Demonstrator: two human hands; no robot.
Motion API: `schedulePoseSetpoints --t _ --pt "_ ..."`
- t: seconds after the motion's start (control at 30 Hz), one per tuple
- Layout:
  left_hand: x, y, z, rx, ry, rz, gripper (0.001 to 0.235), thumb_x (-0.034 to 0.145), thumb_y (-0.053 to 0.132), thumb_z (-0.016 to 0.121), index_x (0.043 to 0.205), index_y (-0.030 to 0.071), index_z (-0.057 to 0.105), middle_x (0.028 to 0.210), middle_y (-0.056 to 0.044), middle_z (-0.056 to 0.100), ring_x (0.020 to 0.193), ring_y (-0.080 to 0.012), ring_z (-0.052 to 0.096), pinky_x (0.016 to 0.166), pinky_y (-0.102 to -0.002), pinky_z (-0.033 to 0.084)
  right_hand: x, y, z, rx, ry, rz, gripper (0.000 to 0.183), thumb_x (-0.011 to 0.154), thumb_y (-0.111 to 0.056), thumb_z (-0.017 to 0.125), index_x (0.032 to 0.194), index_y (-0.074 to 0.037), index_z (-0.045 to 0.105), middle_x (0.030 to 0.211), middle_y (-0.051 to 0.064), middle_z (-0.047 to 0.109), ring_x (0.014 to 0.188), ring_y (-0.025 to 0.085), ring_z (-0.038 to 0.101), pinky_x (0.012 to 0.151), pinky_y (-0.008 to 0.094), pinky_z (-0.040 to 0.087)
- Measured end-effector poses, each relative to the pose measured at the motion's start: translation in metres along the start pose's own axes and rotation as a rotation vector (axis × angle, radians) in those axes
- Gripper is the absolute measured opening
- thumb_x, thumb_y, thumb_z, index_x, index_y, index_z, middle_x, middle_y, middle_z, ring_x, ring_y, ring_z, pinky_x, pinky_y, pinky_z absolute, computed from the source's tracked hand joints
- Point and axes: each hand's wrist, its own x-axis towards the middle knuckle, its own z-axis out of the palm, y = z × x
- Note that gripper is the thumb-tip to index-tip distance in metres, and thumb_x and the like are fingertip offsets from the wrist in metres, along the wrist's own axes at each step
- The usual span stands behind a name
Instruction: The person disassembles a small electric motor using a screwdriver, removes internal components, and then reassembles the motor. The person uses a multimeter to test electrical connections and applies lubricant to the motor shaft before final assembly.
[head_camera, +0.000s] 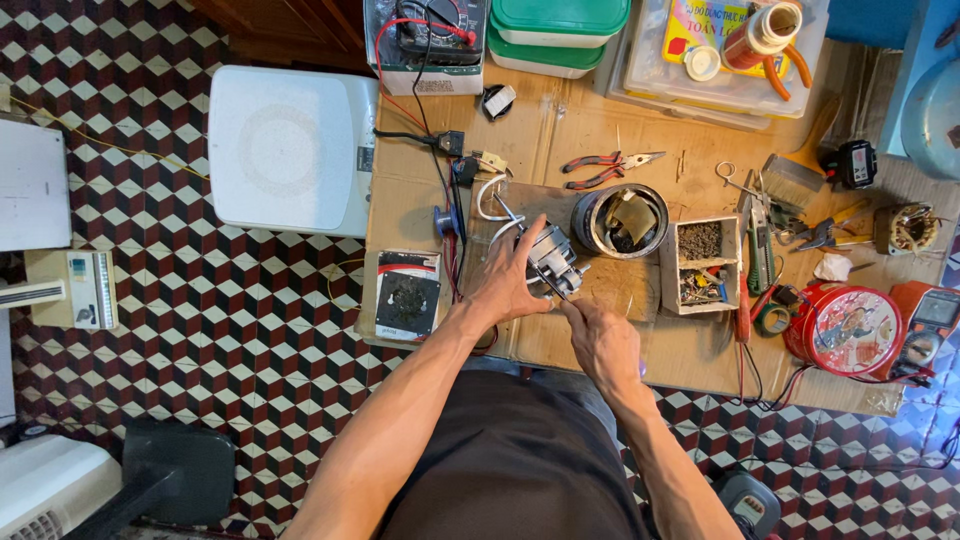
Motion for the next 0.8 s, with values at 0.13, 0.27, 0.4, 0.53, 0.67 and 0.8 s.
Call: schedulePoseSetpoints --t 0.13,0.27,0.4,0.53,0.67,0.8 --pt "-0.001 0.000 -0.001 0.004 -0.024 -0.020 0.138 0.051 0.033 0.098 0.161 0.022 0.015 0.142 -0.030 0.043 0.135 -0.0501 0.041 0.113 -0.055 0.039 0.015 0.009 -0.005 0.670 -0.426 0.357 0.038 0.104 -0.036 0.063 0.103 0.000 0.075 0.067 0.006 0.061 0.056 0.018 0.055 0.052 0.036 0.044" --pt "0.000 0.002 -0.002 0.022 -0.029 -0.028 0.138 0.052 0.034 0.099 0.161 0.021 0.014 0.145 -0.032 0.040 0.137 -0.0518 0.038 0.111 -0.056 0.038 0.019 0.009 -0.008 0.548 -0.403 0.381 0.031 0.097 -0.037 0.061 0.101 -0.009 0.075 0.064 0.006 0.065 0.053 0.017 0.054 0.052 0.037 0.044" --pt "-0.001 0.002 -0.002 0.029 -0.017 -0.013 0.136 0.055 0.038 0.097 0.161 0.021 0.014 0.144 -0.031 0.041 0.137 -0.0510 0.040 0.114 -0.056 0.038 0.003 -0.006 -0.001 0.120 -0.086 0.086 0.039 0.093 -0.037 0.073 0.090 0.001 0.068 0.066 0.009 0.064 0.056 0.021 0.060 0.055 0.040 0.051" --pt "-0.003 0.000 -0.002 0.038 -0.013 -0.014 0.136 0.056 0.040 0.097 0.162 0.022 0.013 0.147 -0.032 0.039 0.139 -0.0516 0.038 0.114 -0.056 0.038 0.001 -0.007 0.002 0.207 0.014 0.077 0.031 0.092 -0.033 0.073 0.091 -0.001 0.073 0.066 0.007 0.068 0.058 0.019 0.066 0.057 0.037 0.052" --pt "-0.001 0.003 -0.001 0.045 -0.038 -0.027 0.137 0.055 0.041 0.097 0.161 0.022 0.013 0.147 -0.032 0.039 0.139 -0.0513 0.038 0.113 -0.056 0.038 0.018 0.010 -0.006 0.520 -0.282 0.319 0.026 0.093 -0.029 0.073 0.091 -0.003 0.076 0.065 0.008 0.069 0.057 0.016 0.066 0.053 0.032 0.052" --pt "-0.001 0.003 -0.003 0.043 -0.068 -0.048 0.136 0.055 0.038 0.097 0.161 0.023 0.013 0.147 -0.031 0.039 0.140 -0.0501 0.038 0.113 -0.056 0.038 0.028 0.015 -0.010 0.829 -0.411 0.380 0.026 0.093 -0.026 0.075 0.091 0.001 0.073 0.068 0.008 0.070 0.057 0.016 0.068 0.053 0.029 0.052"
